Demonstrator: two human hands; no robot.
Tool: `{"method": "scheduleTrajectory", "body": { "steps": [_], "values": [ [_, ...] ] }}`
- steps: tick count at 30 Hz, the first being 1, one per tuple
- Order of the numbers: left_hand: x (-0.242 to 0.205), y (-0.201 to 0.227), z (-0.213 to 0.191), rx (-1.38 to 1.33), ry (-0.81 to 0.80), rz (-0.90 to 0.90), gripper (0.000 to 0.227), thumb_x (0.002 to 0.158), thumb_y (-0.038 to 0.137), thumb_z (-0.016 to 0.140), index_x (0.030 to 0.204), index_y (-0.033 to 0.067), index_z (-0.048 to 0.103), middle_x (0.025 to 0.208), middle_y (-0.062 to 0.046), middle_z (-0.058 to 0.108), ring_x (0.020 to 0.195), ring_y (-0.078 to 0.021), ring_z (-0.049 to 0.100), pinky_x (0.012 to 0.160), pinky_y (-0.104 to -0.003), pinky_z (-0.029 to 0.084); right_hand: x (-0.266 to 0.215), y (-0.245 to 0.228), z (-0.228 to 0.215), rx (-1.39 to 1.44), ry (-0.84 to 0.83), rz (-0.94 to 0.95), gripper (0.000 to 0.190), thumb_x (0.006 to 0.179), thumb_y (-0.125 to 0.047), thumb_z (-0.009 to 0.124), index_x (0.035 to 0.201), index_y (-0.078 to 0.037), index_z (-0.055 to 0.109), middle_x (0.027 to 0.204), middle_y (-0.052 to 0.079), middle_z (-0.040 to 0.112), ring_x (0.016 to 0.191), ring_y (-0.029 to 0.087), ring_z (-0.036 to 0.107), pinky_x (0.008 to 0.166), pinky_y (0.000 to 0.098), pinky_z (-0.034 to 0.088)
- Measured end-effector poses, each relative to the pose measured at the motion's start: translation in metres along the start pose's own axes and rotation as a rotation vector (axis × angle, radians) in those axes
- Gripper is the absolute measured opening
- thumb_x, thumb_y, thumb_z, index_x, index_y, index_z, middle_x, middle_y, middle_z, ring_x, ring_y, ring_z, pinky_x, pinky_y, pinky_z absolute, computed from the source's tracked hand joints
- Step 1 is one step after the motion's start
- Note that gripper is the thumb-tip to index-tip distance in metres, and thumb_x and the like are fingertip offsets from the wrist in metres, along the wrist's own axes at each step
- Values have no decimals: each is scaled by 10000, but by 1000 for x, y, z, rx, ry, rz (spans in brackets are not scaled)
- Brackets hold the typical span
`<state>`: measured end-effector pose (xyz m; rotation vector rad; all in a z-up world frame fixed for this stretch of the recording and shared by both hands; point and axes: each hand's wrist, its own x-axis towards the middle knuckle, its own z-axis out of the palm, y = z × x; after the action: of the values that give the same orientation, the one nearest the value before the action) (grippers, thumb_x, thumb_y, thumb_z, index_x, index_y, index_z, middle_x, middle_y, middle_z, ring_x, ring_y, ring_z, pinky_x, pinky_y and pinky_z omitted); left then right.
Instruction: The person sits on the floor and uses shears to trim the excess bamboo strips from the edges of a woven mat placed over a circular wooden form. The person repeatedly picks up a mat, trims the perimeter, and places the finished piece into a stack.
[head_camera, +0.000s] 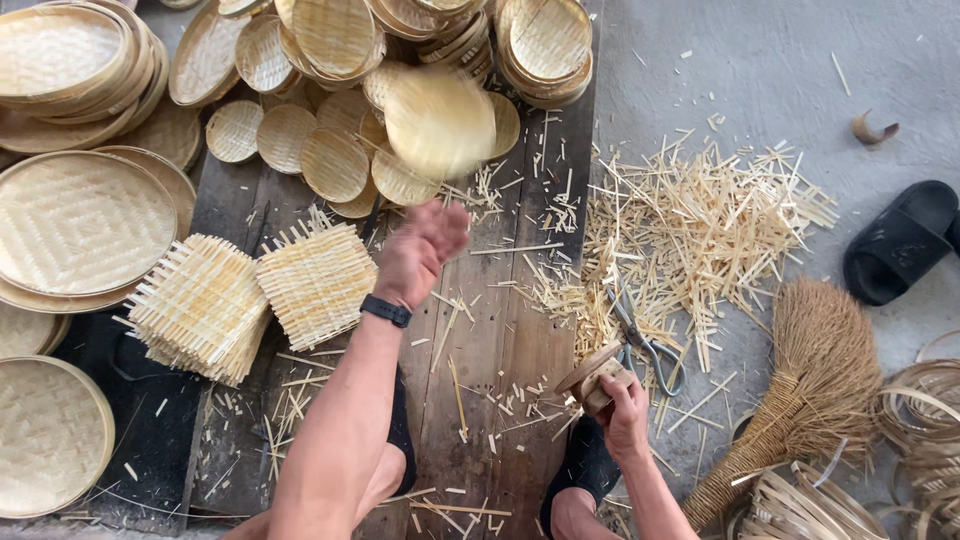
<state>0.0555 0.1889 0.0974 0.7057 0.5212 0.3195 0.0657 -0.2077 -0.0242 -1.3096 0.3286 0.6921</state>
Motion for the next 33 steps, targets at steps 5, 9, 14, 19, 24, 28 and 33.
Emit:
{"method": "scheduleTrajectory", "body": {
  "steps": [5,9,14,19,24,28,33],
  "values": [
    [-34,-69,5,561,0,-422,387,1027,406,610,1010,31,702,795,-48,696,683,-152,675,571,-348,605,-7,-4,22,-40,-44,40,274,872,-258,660,1056,-66,597,831,61,634,608,127,558,453,260,395],
    [-95,-174,-19,611,216,-950,538,985,539,576,1132,30,669,826,-80,728,648,-191,638,561,-311,532,-9,-17,35,38,-258,93,455,837,-307,635,1233,-90,584,1119,113,637,988,182,661,792,345,589],
    [-103,-231,-57,620,286,-269,369,919,334,730,1127,29,735,879,-55,738,725,-140,633,649,-304,534,3,-7,34,-235,-290,-18,555,1053,-436,456,1345,8,617,1248,129,649,1091,173,627,965,327,501],
    [-85,-179,-87,1145,139,-30,305,885,238,742,1138,70,719,943,-65,760,839,-178,716,767,-319,583,13,6,45,-355,-255,-4,407,965,-222,653,1291,20,647,1096,109,715,914,164,667,793,337,563],
    [-53,-79,-171,2144,213,178,529,903,38,573,1426,82,511,1421,-165,559,1313,-341,524,1079,-503,463,12,30,38,-201,-213,144,339,995,-247,600,1238,-14,639,936,91,713,739,168,663,640,308,563],
    [-51,-8,-211,2580,537,298,646,849,128,633,1444,13,408,1482,-239,393,1344,-413,406,1134,-557,328,18,42,11,-157,-188,200,324,1040,-262,591,1135,42,653,896,105,676,755,167,657,639,308,554],
    [-78,30,-188,2307,434,-167,620,780,305,778,1304,42,578,1376,-169,512,1327,-340,448,1135,-454,364,20,50,2,-172,-212,198,299,1021,-234,572,1152,23,650,906,100,695,749,160,646,635,300,551]
  ]
}}
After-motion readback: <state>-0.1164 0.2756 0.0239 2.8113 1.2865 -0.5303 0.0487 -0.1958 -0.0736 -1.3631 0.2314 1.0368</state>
